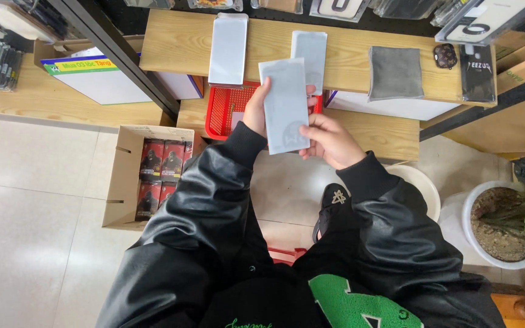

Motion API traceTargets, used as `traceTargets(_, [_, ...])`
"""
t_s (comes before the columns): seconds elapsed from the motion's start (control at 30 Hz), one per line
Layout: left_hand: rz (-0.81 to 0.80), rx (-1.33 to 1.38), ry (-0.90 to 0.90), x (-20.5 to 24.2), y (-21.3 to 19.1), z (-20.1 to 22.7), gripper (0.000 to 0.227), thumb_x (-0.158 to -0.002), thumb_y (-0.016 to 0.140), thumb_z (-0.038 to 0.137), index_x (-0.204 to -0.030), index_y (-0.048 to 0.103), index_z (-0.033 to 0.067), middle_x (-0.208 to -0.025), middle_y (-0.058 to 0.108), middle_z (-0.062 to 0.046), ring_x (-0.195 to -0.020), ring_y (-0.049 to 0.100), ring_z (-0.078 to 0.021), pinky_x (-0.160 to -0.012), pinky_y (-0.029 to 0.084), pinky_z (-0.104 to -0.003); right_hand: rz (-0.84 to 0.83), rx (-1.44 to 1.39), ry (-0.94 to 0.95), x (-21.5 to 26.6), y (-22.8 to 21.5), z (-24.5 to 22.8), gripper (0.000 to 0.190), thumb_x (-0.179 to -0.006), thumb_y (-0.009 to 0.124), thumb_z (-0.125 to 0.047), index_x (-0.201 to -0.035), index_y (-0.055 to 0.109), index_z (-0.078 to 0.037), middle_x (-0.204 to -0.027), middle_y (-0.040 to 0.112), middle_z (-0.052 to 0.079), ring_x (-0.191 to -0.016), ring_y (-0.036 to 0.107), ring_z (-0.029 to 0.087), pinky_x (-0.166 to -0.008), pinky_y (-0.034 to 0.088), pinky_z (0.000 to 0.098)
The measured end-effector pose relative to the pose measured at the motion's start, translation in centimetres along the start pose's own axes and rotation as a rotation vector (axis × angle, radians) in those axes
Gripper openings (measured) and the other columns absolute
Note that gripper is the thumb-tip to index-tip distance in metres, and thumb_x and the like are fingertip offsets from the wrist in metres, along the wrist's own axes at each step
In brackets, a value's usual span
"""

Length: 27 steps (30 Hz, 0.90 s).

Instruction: The person sits on the floor and repeatedly takes black rectangular items from a red basket, places them into white paper sleeves, and arranges the packaged items on a low wooden table.

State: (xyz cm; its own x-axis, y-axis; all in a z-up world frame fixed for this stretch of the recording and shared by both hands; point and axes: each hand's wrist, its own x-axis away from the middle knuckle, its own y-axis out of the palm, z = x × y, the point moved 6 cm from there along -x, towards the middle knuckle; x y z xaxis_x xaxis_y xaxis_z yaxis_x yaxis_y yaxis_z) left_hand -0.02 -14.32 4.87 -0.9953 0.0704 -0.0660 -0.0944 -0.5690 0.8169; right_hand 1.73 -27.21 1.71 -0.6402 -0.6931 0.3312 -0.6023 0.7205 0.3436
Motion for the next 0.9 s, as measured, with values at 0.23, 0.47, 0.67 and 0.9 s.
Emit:
traceTargets(0.23, [-0.313, -0.019, -0.018, 3.5, 4.1, -1.4, 0.086, -0.093, 0.035, 0.073, -0.128, 0.055, -0.0027, -0.113, 0.066, -0.022, -0.105, 0.068, -0.031, -0.095, 0.053, -0.047, -0.164, 0.154, 0.16, 5.2, 3.5, 2.4, 0.022, -0.095, 0.062, -0.02, -0.094, 0.064, 0.002, -0.07, 0.065, 0.013, -0.056, 0.069, 0.02, -0.051, 0.062, 0.0325])
traceTargets(0.47, [-0.401, -0.137, 0.047, 5.8, 5.9, -2.9, 0.096, -0.092, 0.024, 0.077, -0.126, 0.052, -0.0084, -0.107, 0.065, -0.025, -0.101, 0.069, -0.0313, -0.091, 0.056, -0.048, -0.194, -0.035, 0.061, 8.2, 5.3, 1.9, 0.011, -0.091, 0.066, -0.008, -0.086, 0.06, 0.001, -0.058, 0.058, 0.014, -0.048, 0.064, 0.023, -0.042, 0.056, 0.0315])
traceTargets(0.67, [-0.367, -0.245, 0.078, 7.5, 5.5, -4.5, 0.091, -0.094, 0.024, 0.076, -0.124, 0.054, -0.0055, -0.105, 0.066, -0.023, -0.099, 0.069, -0.0315, -0.09, 0.054, -0.051, -0.212, -0.154, 0.042, 10.4, 6.8, 0.1, 0.011, -0.09, 0.066, -0.008, -0.09, 0.056, -0.002, -0.06, 0.059, 0.014, -0.051, 0.064, 0.024, -0.045, 0.055, 0.0319])
traceTargets(0.9, [-0.326, -0.219, 0.069, 8.6, 6.2, -4.0, 0.088, -0.095, 0.026, 0.074, -0.124, 0.056, -0.0029, -0.107, 0.067, -0.022, -0.099, 0.069, -0.0303, -0.092, 0.052, -0.051, -0.28, -0.041, -0.017, 10.9, 7.0, -0.1, 0.012, -0.09, 0.065, -0.009, -0.096, 0.06, 0.0, -0.069, 0.067, 0.02, -0.061, 0.071, 0.028, -0.053, 0.061, 0.0339])
